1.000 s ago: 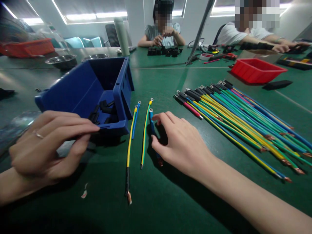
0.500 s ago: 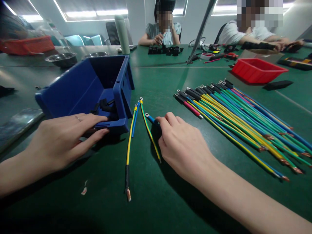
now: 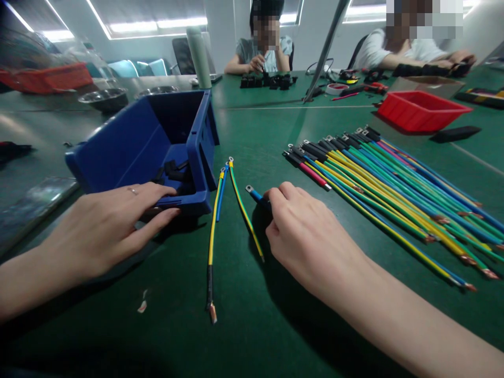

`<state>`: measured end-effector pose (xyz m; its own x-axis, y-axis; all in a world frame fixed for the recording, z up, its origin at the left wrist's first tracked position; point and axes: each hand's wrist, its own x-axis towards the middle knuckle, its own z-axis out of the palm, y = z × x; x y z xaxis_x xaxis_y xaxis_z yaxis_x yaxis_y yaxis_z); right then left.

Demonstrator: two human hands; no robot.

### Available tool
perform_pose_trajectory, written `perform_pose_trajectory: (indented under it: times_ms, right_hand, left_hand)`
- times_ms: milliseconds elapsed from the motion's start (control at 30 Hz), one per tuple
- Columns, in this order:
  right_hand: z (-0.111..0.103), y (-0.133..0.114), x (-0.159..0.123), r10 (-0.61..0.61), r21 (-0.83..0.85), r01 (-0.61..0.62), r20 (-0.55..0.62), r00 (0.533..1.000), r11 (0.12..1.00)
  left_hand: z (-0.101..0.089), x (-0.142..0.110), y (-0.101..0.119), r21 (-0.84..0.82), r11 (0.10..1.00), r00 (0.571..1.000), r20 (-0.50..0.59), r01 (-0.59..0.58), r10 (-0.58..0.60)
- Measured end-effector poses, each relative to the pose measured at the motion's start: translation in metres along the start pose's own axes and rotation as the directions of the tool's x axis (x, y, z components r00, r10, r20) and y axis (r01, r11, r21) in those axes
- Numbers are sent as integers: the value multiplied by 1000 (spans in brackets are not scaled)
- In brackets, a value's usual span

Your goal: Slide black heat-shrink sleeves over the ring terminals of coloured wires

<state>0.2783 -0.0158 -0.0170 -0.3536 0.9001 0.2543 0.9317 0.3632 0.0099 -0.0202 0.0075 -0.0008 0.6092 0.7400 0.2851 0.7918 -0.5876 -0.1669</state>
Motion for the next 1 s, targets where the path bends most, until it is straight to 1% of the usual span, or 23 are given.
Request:
perform_pose_trajectory:
  times_ms: [133,367,500,633,733,833,900,1000]
  right_hand:
    - [-2,0,3,14,24,-15,28,1000,1000]
    - [-5,-2,5,36,42,-39,78,996,998]
    - [-5,-1,4,34,53,-38,83,996,998]
    - [-5,0,5,11,72,-18,98,995,997]
    - [-5,-1,6,-15,112,1,128,992,994]
    - [-7,-4,7,-79,174,53,145,986,983]
    - [-7,-6,8,-118,198,90,137,983,976]
    - [-7,-8,7,-143,205,113,139,980,972]
  left_hand:
    - [0,0,-1,-27,1000,1000,-1,15,-15]
    - [1,1,-6,-59,994,994,-48,-97,94]
    - [1,2,-5,-62,994,994,-60,-92,88]
    - [0,2,-3,-6,993,989,-92,-119,118]
    - [-1,3,-2,21,993,989,-88,-114,115]
    - [-1,2,-2,-13,997,995,-66,-75,74]
    - [-1,2,-2,-44,998,997,-58,-51,49]
    - [0,2,-3,-74,996,998,-53,-44,40]
